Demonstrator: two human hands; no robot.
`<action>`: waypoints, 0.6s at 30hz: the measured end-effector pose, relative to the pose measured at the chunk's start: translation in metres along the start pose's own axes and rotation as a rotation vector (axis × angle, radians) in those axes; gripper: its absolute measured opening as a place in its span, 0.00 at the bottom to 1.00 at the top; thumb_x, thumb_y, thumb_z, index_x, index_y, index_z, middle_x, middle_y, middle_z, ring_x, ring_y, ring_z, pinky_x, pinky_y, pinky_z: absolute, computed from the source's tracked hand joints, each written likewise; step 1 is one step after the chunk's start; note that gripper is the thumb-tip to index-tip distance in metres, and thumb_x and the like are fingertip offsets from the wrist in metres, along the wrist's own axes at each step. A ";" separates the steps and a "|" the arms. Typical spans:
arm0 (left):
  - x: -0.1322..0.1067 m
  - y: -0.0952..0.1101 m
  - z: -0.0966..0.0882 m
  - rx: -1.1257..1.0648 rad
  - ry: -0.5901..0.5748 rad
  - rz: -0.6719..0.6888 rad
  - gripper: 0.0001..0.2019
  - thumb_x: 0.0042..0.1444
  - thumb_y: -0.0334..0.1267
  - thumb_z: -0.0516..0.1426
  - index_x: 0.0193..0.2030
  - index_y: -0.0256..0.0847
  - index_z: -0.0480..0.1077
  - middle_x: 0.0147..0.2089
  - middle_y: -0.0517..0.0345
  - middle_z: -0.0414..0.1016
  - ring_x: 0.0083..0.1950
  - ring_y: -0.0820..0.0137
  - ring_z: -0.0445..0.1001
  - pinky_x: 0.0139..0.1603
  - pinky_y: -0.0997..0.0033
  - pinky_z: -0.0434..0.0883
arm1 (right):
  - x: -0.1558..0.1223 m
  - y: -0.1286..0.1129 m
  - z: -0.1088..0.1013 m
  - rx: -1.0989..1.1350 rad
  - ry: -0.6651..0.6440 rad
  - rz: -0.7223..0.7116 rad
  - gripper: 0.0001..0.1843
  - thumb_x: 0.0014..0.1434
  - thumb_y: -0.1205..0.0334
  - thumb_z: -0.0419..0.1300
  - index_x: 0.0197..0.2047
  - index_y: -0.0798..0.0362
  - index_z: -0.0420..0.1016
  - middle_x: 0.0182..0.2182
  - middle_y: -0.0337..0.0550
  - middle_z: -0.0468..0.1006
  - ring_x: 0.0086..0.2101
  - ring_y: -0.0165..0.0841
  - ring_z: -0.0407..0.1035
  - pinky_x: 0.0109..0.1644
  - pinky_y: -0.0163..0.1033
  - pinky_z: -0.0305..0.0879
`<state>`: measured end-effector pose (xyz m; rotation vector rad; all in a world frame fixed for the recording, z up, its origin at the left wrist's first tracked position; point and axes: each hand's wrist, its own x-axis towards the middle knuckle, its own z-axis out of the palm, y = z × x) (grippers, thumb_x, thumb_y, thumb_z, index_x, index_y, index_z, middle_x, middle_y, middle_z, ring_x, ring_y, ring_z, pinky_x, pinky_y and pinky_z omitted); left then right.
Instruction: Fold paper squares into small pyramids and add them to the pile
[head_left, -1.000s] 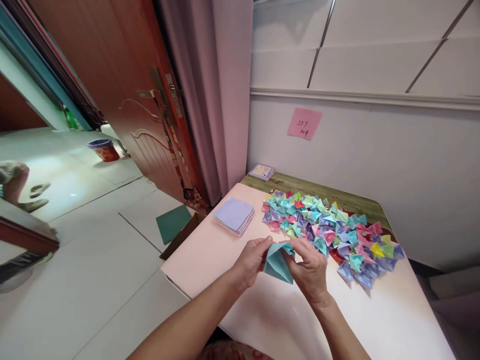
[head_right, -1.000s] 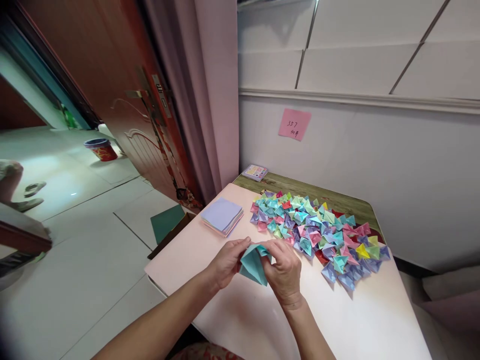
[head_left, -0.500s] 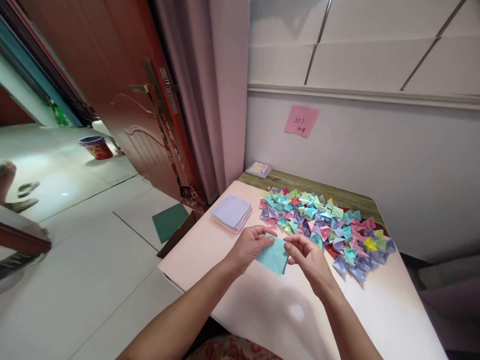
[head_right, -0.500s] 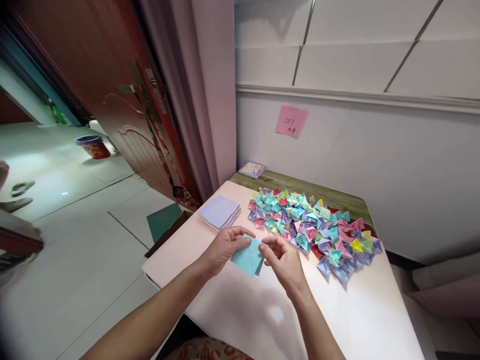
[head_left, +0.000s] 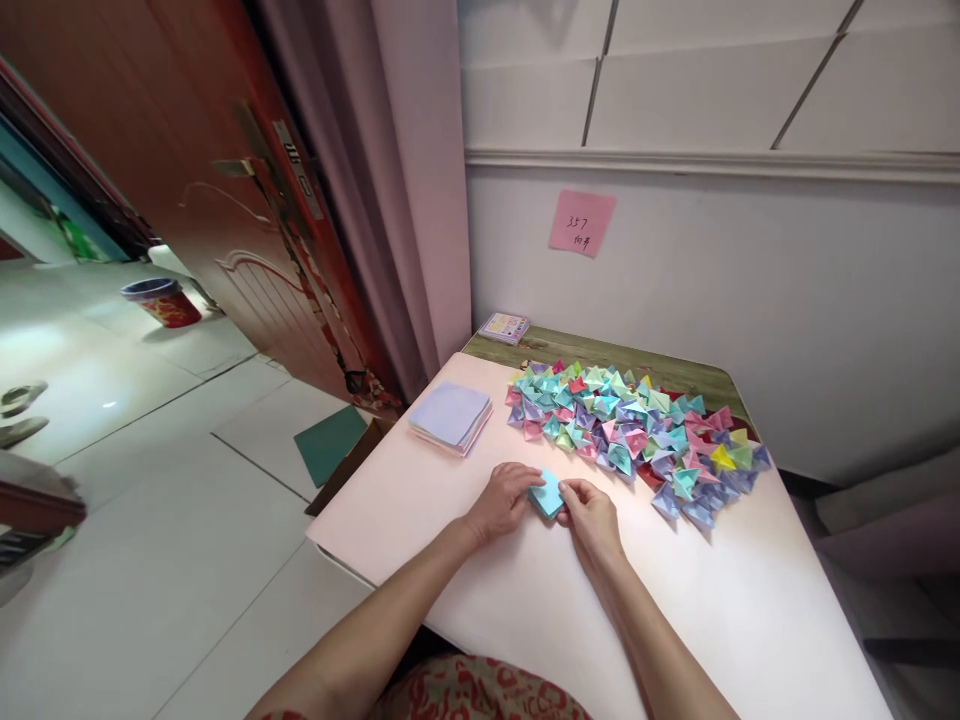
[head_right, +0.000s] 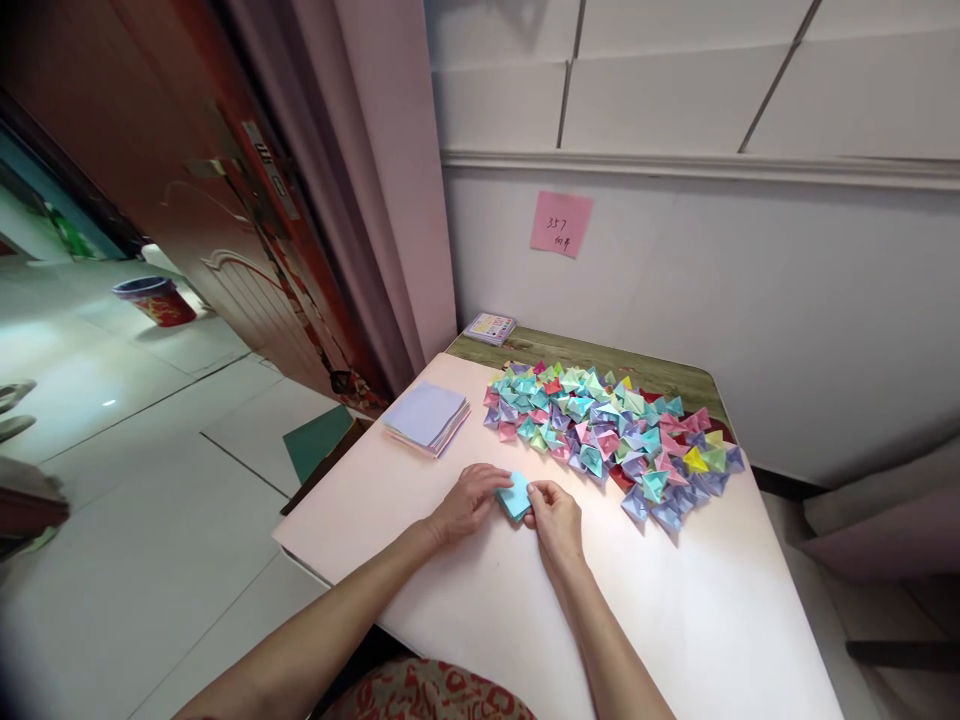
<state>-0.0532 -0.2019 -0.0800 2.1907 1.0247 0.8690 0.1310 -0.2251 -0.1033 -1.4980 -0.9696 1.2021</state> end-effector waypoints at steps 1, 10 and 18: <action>0.001 0.000 0.001 0.032 -0.053 0.021 0.19 0.51 0.27 0.53 0.49 0.44 0.73 0.52 0.51 0.76 0.55 0.60 0.68 0.59 0.53 0.58 | 0.000 0.001 -0.002 -0.009 -0.018 0.002 0.25 0.48 0.41 0.63 0.36 0.57 0.77 0.20 0.39 0.75 0.18 0.30 0.68 0.22 0.33 0.65; 0.008 0.003 -0.004 0.138 -0.190 0.047 0.14 0.53 0.35 0.59 0.48 0.44 0.72 0.48 0.53 0.76 0.53 0.60 0.67 0.57 0.58 0.54 | -0.001 -0.018 -0.042 -0.602 -0.272 -0.359 0.16 0.53 0.57 0.61 0.45 0.49 0.80 0.23 0.36 0.73 0.24 0.32 0.67 0.31 0.36 0.63; 0.011 -0.010 -0.006 0.083 -0.237 0.149 0.17 0.52 0.43 0.63 0.48 0.41 0.72 0.50 0.50 0.76 0.53 0.59 0.69 0.58 0.60 0.56 | 0.008 -0.022 -0.046 -0.915 -0.243 -0.767 0.10 0.54 0.60 0.64 0.41 0.44 0.80 0.37 0.41 0.75 0.36 0.33 0.70 0.36 0.34 0.62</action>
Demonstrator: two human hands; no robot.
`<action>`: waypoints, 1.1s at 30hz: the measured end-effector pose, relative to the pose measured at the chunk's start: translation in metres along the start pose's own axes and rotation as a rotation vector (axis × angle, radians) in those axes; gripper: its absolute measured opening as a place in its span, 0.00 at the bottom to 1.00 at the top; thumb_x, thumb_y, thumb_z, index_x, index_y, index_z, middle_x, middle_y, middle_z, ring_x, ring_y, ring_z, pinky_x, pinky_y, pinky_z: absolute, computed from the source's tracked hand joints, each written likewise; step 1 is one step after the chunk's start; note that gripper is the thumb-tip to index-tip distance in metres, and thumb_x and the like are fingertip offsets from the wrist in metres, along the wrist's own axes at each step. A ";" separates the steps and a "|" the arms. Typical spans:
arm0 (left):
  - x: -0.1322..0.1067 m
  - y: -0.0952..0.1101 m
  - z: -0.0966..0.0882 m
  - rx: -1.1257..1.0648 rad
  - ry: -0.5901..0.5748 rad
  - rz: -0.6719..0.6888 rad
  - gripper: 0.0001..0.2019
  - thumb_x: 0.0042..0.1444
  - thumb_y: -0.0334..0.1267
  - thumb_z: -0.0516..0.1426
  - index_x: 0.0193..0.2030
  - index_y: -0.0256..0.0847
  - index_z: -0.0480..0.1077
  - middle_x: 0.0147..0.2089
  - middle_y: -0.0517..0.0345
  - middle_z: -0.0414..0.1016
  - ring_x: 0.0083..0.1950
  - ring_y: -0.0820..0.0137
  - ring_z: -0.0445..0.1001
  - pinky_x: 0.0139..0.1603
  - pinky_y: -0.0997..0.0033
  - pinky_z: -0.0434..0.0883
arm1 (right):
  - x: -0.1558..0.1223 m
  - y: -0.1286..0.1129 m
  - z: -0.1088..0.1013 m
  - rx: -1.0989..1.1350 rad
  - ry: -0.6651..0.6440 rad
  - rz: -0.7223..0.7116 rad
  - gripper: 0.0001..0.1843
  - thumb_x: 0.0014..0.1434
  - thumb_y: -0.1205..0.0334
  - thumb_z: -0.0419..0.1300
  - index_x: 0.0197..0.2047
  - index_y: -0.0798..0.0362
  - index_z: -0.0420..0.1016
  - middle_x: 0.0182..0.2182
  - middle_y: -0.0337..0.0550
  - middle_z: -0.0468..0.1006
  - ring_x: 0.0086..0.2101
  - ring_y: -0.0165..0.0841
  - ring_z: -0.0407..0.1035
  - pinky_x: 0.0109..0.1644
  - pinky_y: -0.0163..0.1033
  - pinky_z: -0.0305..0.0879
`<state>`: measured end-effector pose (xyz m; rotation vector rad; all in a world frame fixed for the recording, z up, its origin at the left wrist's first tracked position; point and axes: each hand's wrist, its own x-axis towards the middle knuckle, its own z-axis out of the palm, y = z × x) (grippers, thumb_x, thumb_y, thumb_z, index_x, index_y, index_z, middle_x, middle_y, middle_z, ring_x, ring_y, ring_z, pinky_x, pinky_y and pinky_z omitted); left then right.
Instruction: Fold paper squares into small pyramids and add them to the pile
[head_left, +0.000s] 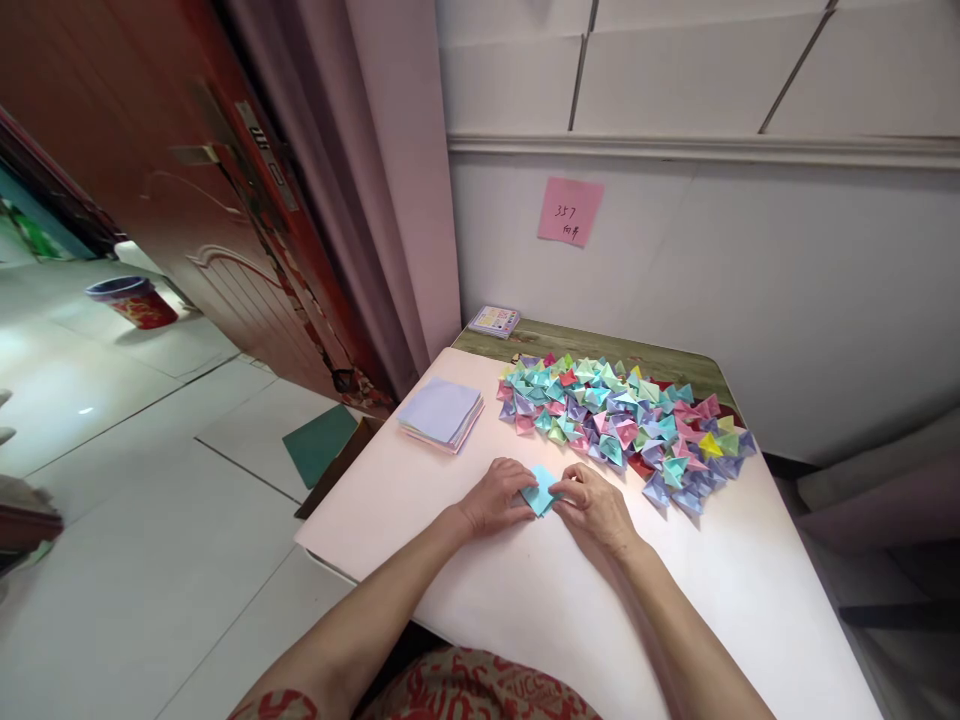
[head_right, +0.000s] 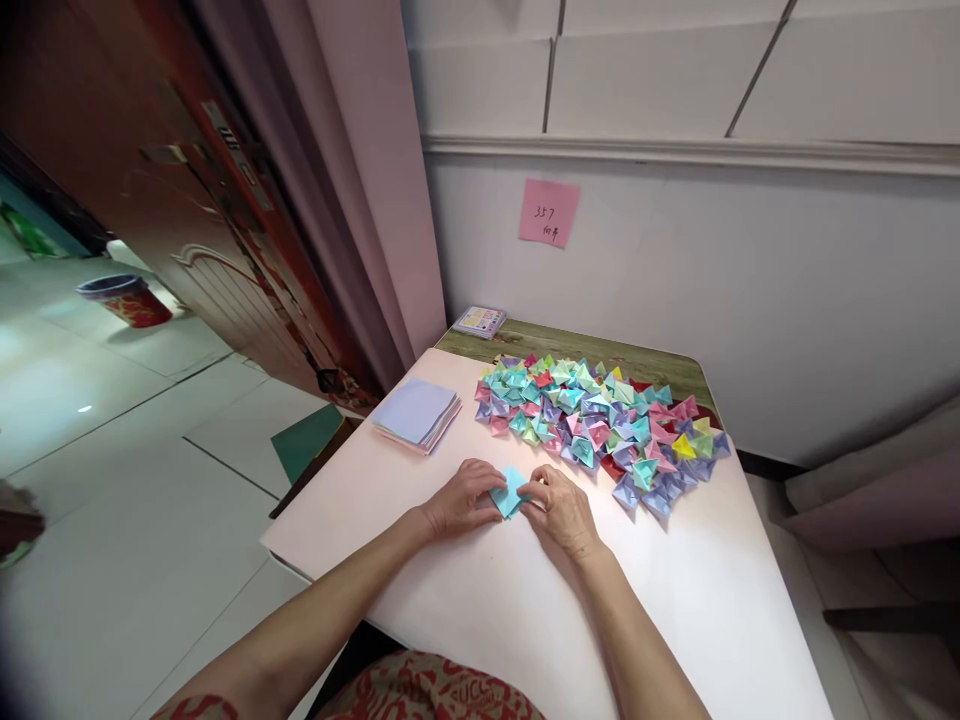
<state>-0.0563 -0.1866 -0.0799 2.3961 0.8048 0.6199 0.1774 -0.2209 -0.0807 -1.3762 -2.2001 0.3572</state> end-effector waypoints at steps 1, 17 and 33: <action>0.000 -0.001 0.000 -0.001 -0.001 -0.009 0.18 0.52 0.44 0.64 0.48 0.42 0.72 0.49 0.50 0.76 0.53 0.59 0.69 0.58 0.60 0.56 | 0.001 0.001 0.001 -0.004 -0.010 -0.011 0.09 0.55 0.59 0.64 0.41 0.44 0.80 0.37 0.41 0.75 0.35 0.33 0.70 0.35 0.34 0.61; 0.007 -0.003 0.000 -0.105 0.054 -0.106 0.08 0.58 0.42 0.59 0.40 0.43 0.76 0.43 0.51 0.79 0.49 0.62 0.71 0.56 0.60 0.59 | 0.000 0.005 0.006 0.252 -0.061 0.161 0.11 0.54 0.53 0.63 0.40 0.46 0.80 0.40 0.41 0.75 0.24 0.28 0.66 0.33 0.36 0.65; 0.008 -0.004 0.000 -0.059 0.048 -0.113 0.14 0.58 0.50 0.58 0.39 0.43 0.76 0.42 0.52 0.78 0.48 0.62 0.72 0.55 0.63 0.60 | 0.001 0.003 0.011 0.218 0.013 0.191 0.13 0.61 0.50 0.58 0.36 0.45 0.82 0.32 0.39 0.76 0.25 0.30 0.67 0.32 0.35 0.62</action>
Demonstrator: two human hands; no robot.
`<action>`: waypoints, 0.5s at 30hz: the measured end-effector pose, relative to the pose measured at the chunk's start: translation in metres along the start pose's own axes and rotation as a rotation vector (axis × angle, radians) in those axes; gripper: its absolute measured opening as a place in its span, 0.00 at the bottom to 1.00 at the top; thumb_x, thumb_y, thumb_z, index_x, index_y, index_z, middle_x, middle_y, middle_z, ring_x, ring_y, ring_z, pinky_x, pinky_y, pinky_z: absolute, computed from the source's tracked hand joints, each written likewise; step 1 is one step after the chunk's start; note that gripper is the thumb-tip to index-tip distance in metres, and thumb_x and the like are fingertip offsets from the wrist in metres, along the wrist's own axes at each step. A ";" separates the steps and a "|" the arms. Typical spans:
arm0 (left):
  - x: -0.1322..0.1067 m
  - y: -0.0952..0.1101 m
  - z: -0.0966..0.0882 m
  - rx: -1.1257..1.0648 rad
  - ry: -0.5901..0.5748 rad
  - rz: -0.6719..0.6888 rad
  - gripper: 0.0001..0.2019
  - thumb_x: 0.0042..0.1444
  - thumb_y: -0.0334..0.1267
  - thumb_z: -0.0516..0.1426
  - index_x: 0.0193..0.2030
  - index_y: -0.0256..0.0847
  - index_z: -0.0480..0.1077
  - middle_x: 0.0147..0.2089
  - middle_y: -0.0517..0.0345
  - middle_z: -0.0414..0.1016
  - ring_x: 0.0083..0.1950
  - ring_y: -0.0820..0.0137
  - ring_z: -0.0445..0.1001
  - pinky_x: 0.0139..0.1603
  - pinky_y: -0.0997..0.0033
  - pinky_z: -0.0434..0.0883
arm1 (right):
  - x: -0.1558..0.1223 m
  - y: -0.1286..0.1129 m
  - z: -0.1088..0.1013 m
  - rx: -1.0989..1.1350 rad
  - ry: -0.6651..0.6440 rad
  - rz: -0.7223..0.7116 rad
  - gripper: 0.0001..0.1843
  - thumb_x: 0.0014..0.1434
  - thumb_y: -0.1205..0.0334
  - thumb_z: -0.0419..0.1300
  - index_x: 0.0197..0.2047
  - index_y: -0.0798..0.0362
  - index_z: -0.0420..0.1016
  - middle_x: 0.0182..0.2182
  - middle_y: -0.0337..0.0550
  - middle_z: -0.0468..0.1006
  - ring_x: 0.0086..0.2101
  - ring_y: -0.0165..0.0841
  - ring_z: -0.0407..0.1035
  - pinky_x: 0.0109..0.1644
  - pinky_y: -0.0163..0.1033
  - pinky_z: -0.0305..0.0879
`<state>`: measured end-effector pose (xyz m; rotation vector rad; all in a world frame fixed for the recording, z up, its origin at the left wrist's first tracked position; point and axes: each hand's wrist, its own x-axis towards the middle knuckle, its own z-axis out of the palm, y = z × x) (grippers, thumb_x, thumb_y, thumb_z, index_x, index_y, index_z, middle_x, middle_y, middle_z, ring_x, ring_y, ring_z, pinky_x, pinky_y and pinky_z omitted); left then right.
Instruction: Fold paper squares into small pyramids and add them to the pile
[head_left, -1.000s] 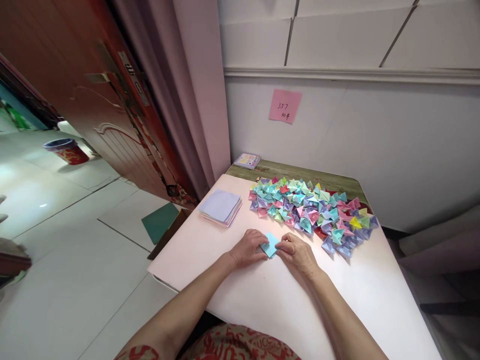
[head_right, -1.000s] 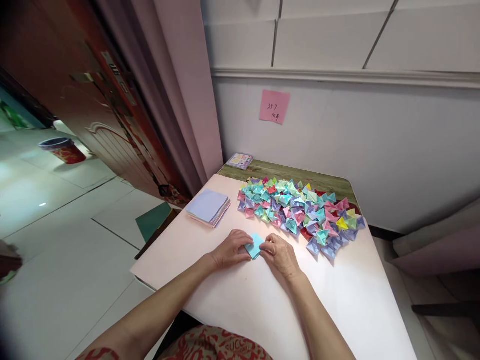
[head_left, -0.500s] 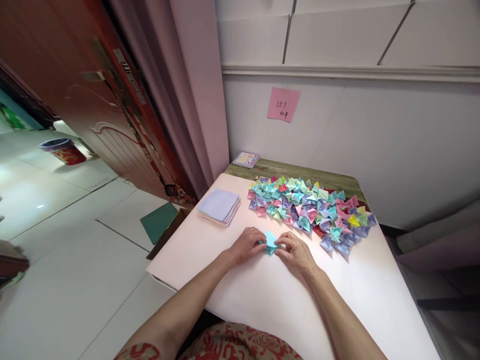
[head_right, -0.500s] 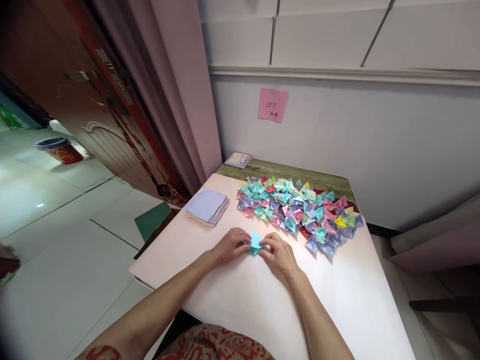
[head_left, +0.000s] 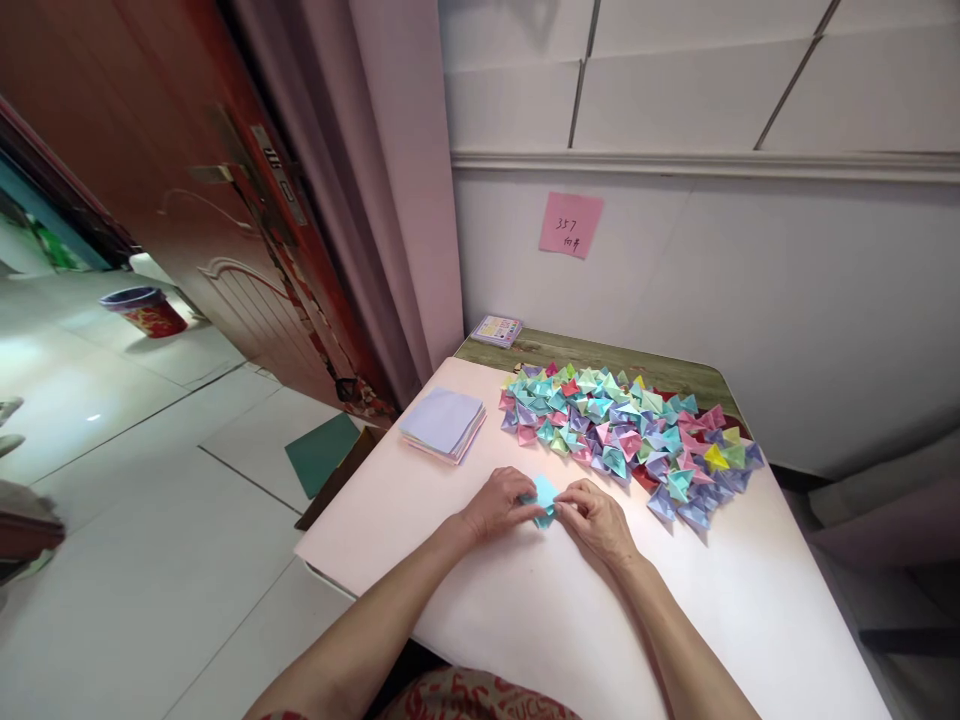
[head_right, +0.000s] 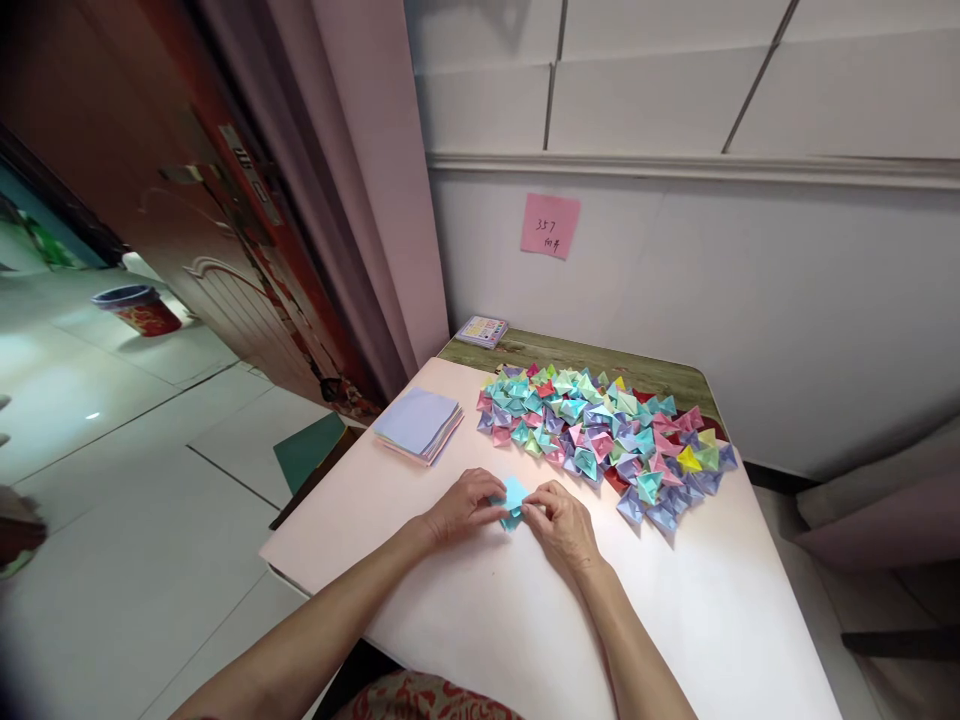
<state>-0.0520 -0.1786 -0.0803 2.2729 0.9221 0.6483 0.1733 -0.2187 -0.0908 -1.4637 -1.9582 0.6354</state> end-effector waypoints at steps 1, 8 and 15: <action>-0.001 0.000 -0.001 0.009 -0.016 0.021 0.15 0.53 0.52 0.61 0.40 0.43 0.75 0.43 0.51 0.78 0.49 0.61 0.71 0.55 0.62 0.60 | 0.000 0.001 0.001 -0.002 0.003 -0.002 0.13 0.61 0.50 0.57 0.36 0.45 0.82 0.32 0.39 0.76 0.25 0.30 0.67 0.32 0.35 0.62; -0.004 0.001 -0.003 0.038 -0.032 0.048 0.15 0.52 0.47 0.63 0.44 0.42 0.74 0.44 0.51 0.77 0.49 0.60 0.70 0.55 0.61 0.59 | 0.002 0.002 0.002 0.001 0.017 0.006 0.15 0.62 0.50 0.56 0.35 0.46 0.82 0.32 0.41 0.77 0.27 0.32 0.69 0.34 0.37 0.63; 0.002 -0.004 -0.005 -0.032 -0.028 0.033 0.11 0.59 0.46 0.58 0.36 0.43 0.76 0.41 0.52 0.79 0.46 0.63 0.72 0.53 0.63 0.60 | 0.000 -0.001 -0.005 0.045 -0.043 0.003 0.16 0.61 0.48 0.57 0.37 0.48 0.81 0.33 0.41 0.75 0.23 0.29 0.66 0.31 0.36 0.62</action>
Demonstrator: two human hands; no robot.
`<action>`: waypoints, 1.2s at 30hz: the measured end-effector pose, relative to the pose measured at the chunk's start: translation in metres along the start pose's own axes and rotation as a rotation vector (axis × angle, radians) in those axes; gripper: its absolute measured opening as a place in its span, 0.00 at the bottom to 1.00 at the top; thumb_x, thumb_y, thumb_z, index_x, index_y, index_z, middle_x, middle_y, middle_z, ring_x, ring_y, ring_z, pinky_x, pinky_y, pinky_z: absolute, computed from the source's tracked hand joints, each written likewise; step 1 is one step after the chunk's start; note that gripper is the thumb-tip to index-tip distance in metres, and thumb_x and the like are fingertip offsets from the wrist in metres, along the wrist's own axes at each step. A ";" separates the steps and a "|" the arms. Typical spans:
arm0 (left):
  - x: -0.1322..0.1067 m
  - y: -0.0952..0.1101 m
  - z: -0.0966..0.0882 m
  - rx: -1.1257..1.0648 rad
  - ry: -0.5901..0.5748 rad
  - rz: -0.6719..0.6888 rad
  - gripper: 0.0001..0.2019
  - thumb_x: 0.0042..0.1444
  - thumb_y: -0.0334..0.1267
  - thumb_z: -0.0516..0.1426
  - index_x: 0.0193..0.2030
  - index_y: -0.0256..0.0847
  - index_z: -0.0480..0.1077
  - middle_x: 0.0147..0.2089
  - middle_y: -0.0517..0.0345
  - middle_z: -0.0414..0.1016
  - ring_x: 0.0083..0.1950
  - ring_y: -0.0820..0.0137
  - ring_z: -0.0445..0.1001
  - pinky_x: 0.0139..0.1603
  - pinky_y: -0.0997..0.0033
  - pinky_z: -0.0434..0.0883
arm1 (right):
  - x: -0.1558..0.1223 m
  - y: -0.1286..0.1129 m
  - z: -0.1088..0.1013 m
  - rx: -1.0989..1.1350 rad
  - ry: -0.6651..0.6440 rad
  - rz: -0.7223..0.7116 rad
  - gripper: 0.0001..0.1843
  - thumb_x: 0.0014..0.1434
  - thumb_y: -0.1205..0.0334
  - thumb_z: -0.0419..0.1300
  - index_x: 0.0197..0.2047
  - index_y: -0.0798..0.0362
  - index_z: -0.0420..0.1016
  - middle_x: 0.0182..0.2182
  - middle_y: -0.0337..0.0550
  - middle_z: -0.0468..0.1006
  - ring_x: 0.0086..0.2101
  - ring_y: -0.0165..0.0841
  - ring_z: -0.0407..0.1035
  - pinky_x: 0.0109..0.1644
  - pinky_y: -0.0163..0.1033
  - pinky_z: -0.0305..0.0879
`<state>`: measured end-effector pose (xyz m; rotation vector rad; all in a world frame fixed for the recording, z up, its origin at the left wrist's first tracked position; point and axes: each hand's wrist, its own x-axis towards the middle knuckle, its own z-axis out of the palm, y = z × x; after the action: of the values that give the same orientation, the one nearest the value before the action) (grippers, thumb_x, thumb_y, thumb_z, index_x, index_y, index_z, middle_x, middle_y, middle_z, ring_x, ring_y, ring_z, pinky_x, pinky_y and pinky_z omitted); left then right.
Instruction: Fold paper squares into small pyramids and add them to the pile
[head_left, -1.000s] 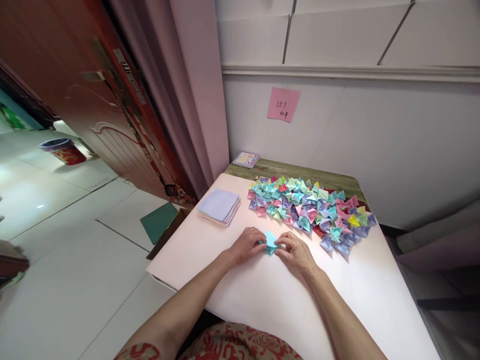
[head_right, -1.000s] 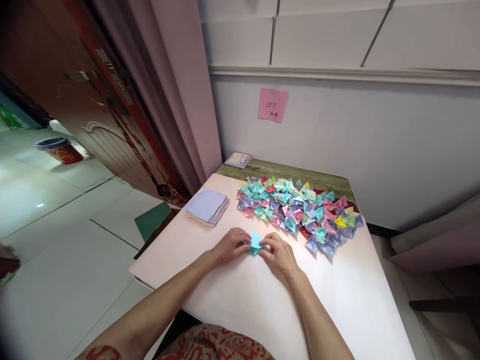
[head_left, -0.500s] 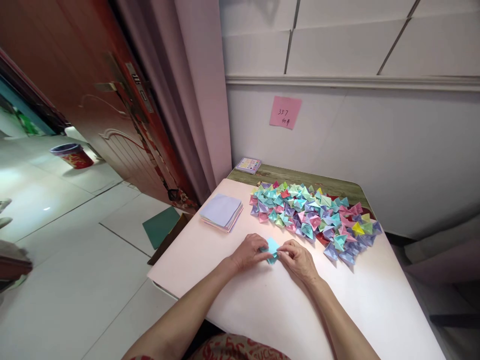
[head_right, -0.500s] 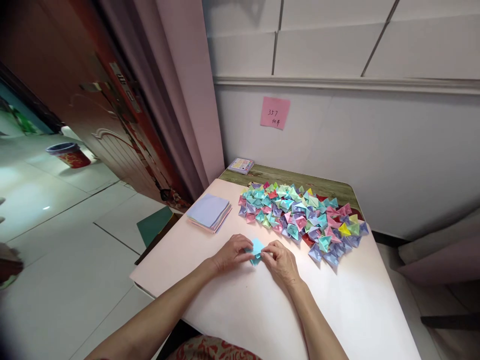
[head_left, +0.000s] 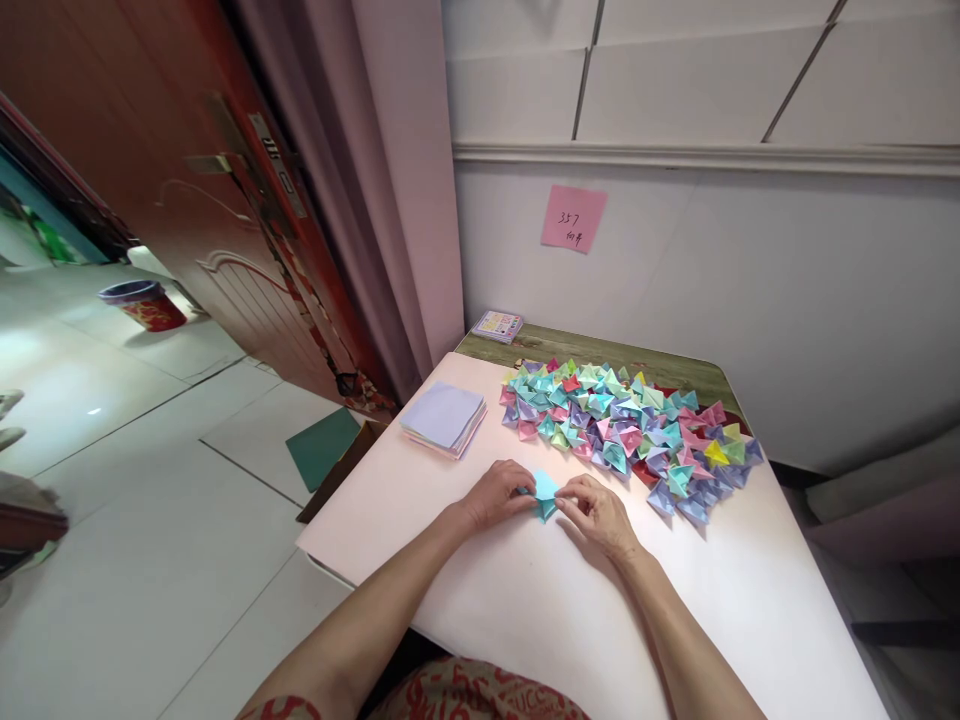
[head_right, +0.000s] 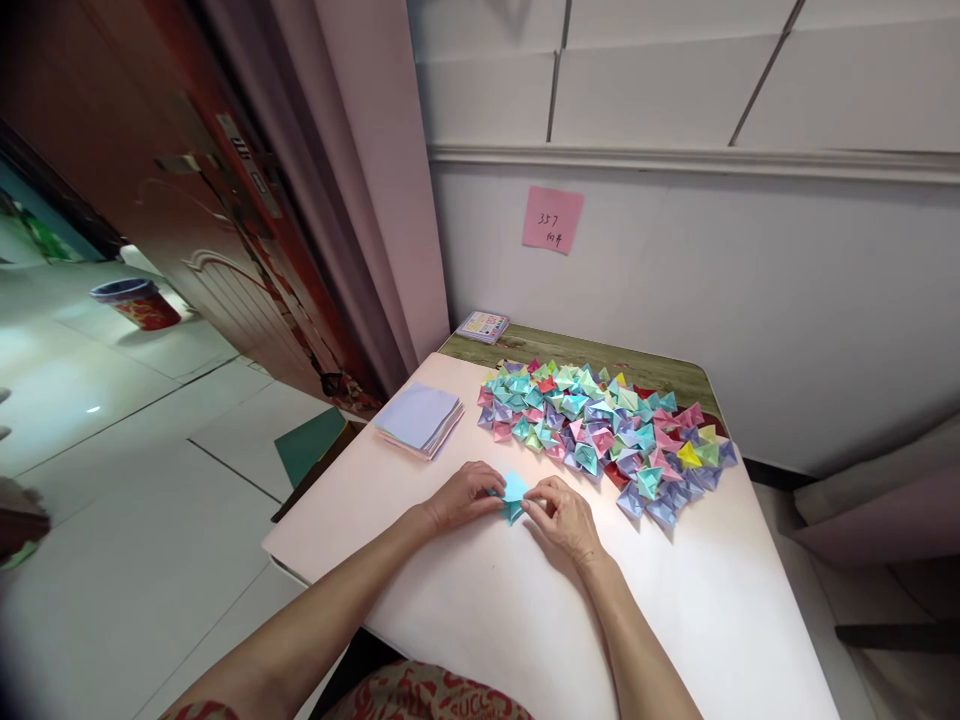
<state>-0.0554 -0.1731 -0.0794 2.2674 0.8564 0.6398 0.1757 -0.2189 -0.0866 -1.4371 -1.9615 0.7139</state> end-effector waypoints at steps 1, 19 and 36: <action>0.001 -0.001 0.000 -0.003 0.004 -0.008 0.10 0.59 0.45 0.57 0.35 0.42 0.76 0.40 0.53 0.79 0.46 0.63 0.72 0.53 0.63 0.60 | 0.000 -0.001 -0.001 0.001 -0.003 0.002 0.16 0.61 0.48 0.57 0.37 0.48 0.80 0.34 0.41 0.75 0.23 0.29 0.66 0.31 0.36 0.62; 0.003 -0.006 -0.001 0.064 -0.039 -0.024 0.06 0.59 0.38 0.57 0.37 0.43 0.75 0.40 0.57 0.79 0.45 0.65 0.73 0.53 0.65 0.63 | 0.015 -0.031 0.011 -0.379 -0.148 0.018 0.12 0.52 0.61 0.59 0.42 0.46 0.73 0.39 0.36 0.76 0.35 0.33 0.71 0.33 0.35 0.54; -0.004 -0.011 -0.006 0.091 -0.051 0.012 0.14 0.51 0.48 0.64 0.39 0.42 0.74 0.45 0.53 0.76 0.49 0.62 0.71 0.54 0.63 0.63 | 0.010 -0.035 0.022 -0.566 -0.090 -0.124 0.10 0.63 0.54 0.54 0.41 0.45 0.76 0.35 0.39 0.77 0.31 0.32 0.71 0.30 0.36 0.47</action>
<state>-0.0665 -0.1674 -0.0836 2.3612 0.8638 0.5557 0.1346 -0.2201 -0.0751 -1.5920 -2.4215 0.1671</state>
